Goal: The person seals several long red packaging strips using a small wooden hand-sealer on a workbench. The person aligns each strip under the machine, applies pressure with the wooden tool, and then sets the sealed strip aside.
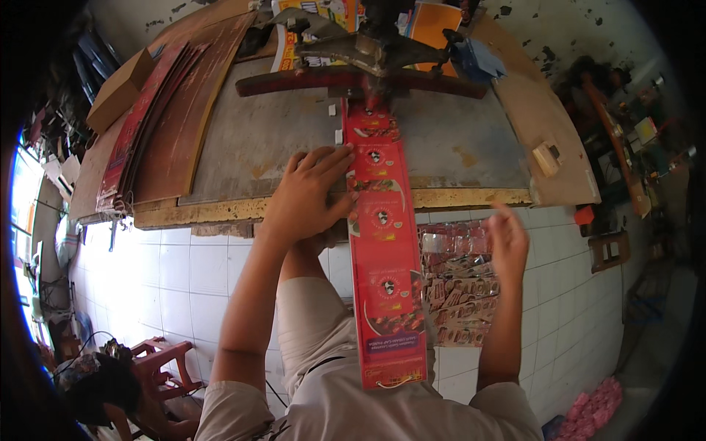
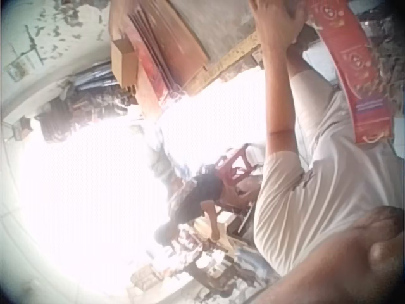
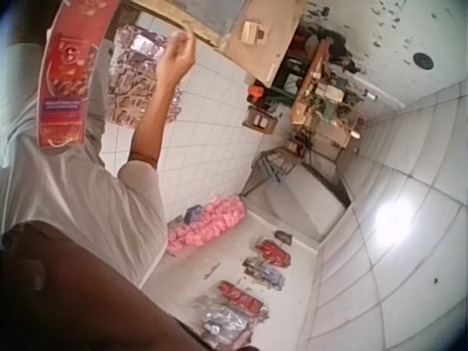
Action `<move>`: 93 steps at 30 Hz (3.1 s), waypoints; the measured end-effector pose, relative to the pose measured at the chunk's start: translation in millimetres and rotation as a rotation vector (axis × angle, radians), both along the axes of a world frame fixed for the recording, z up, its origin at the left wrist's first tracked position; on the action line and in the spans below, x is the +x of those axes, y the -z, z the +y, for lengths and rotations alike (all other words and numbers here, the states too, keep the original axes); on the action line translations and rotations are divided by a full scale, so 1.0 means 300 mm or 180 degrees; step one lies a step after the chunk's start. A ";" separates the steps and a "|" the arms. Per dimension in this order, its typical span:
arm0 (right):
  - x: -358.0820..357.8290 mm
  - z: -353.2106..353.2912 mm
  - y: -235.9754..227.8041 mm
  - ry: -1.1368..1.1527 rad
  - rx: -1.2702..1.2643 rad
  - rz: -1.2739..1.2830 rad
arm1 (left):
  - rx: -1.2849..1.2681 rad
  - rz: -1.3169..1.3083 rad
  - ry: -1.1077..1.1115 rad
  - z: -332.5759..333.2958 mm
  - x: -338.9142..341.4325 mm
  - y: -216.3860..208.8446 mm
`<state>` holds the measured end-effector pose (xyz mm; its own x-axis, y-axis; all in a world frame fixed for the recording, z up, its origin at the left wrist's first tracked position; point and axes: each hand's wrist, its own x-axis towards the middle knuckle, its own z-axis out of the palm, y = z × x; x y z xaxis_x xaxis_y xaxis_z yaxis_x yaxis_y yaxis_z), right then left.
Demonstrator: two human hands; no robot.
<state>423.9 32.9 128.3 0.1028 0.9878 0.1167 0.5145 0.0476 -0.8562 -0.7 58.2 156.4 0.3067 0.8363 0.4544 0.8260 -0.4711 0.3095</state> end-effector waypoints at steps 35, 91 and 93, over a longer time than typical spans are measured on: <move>-0.009 0.579 -0.198 -0.1298 0.1769 -0.2558 | 0.0093 -0.0426 -0.0267 -0.033 0.015 0.013; -0.273 0.381 -0.294 -0.2000 0.0955 -0.0951 | 0.0097 -0.0449 -0.0306 -0.043 0.009 0.016; -0.276 0.383 -0.293 -0.2036 0.0788 -0.0743 | 0.0117 -0.0440 -0.0306 -0.043 0.009 0.018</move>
